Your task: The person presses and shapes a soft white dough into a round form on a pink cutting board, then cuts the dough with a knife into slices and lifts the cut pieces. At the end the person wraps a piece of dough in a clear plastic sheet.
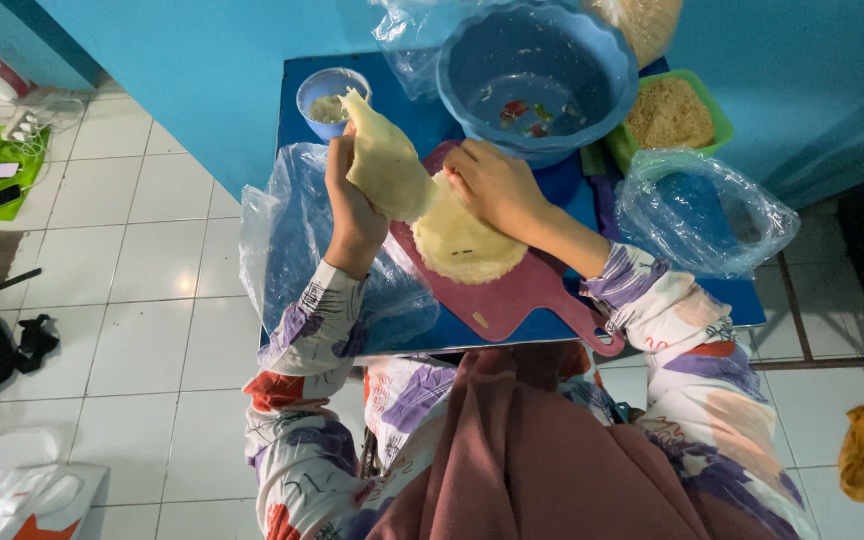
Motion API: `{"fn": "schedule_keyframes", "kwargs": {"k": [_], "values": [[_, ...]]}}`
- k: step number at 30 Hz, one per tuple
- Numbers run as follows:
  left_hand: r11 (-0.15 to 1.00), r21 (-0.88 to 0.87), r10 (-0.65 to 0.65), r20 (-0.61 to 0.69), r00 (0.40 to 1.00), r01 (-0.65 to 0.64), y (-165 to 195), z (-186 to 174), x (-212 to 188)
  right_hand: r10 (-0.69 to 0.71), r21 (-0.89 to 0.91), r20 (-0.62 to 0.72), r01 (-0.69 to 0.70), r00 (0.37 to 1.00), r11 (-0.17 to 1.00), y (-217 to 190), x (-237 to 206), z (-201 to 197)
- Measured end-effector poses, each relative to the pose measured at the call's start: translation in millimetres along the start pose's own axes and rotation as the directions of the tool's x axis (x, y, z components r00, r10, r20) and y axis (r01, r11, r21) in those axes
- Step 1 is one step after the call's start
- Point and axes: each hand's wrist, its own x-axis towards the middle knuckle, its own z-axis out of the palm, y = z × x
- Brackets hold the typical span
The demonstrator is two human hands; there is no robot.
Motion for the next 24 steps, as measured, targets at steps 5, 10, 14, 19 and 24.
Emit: {"fn": "schedule_keyframes", "kwargs": {"k": [5, 10, 14, 19, 24], "values": [[0.997, 0.070, -0.017, 0.009, 1.000, 0.016, 1.3, 8.4, -3.2, 0.023, -0.016, 0.008, -0.023, 1.000, 1.000, -0.7, 1.2, 0.0], [0.981, 0.193, -0.008, 0.172, 0.985, -0.026, -7.1, 8.9, -2.7, 0.160, 0.341, -0.114, -0.113, 0.980, 0.933, -1.6, 2.7, -17.6], [0.975, 0.219, -0.022, 0.258, 0.966, -0.036, -19.8, 12.4, -3.1, 0.127, 0.567, -0.180, -0.002, 0.975, 0.824, -10.3, 6.2, -43.9], [0.962, 0.272, -0.046, 0.265, 0.963, -0.029, -25.8, 20.2, -7.0, -0.014, 0.514, -0.182, 0.108, 0.983, 0.851, -33.1, 12.3, -61.4], [0.918, 0.382, 0.005, 0.256, 0.967, -0.106, -25.9, 25.0, -9.9, 0.097, 0.599, -0.149, 0.012, 0.984, 0.801, -32.0, 19.4, -56.6]]}}
